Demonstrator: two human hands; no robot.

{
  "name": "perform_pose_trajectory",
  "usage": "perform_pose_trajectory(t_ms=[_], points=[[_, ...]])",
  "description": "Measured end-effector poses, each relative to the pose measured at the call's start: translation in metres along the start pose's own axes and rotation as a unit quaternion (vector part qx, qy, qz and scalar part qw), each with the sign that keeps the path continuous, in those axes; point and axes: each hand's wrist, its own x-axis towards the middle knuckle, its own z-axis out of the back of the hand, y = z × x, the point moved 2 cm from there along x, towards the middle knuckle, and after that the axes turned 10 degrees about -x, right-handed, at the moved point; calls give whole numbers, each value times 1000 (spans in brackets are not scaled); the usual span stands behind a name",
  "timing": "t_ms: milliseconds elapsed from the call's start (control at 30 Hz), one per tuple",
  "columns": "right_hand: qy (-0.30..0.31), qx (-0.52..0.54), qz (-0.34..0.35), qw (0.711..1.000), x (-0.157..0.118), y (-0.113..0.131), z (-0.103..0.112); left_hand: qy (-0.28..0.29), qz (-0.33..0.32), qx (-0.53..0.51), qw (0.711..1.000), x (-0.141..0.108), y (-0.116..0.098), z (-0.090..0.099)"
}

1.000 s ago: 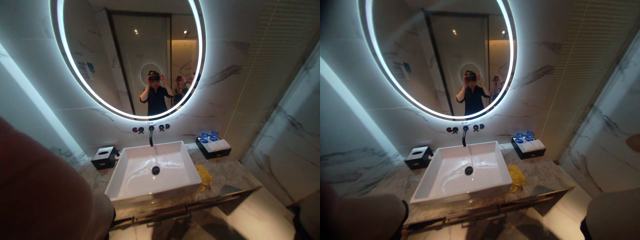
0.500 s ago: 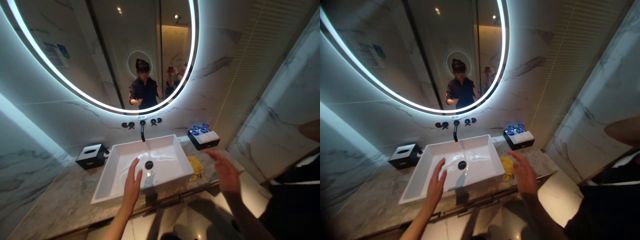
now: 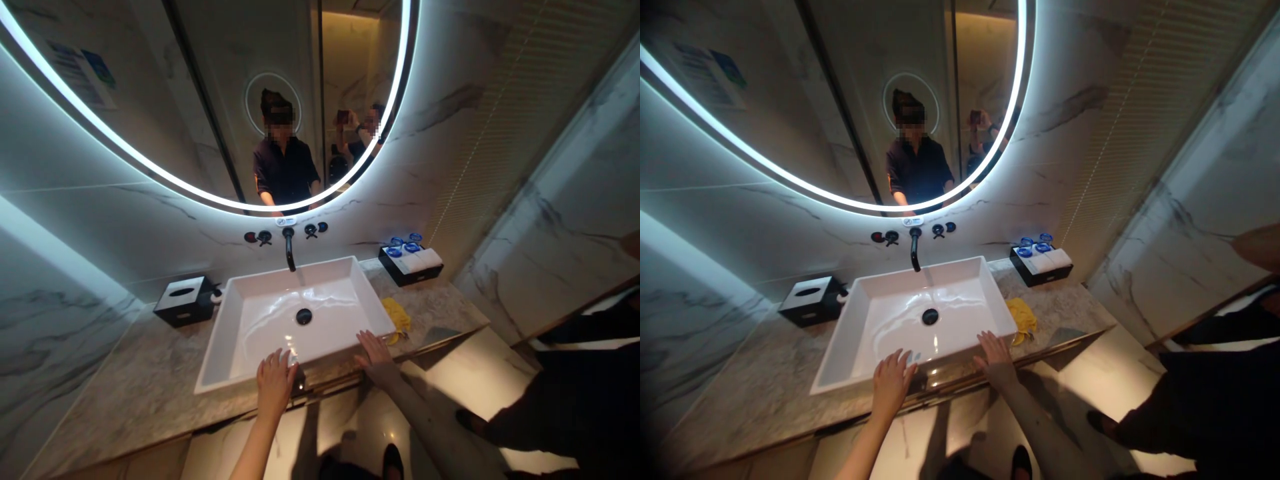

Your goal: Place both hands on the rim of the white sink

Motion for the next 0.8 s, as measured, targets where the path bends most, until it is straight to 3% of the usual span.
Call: perform_pose_trajectory(t_ms=[167,367,567,800], points=[[-41,-107,30,993,-3,-3,-25,36,-6,-15,999,-3,11,-7],[-74,-160,20,984,-5,3,-28,71,-12,-1,997,-5,17,-10],[-30,-116,-42,992,-3,20,-26,101,-13,12,995,-5,15,-7],[-20,-57,-4,998,1,35,-28,130,31,-13,991,7,1,-2]])
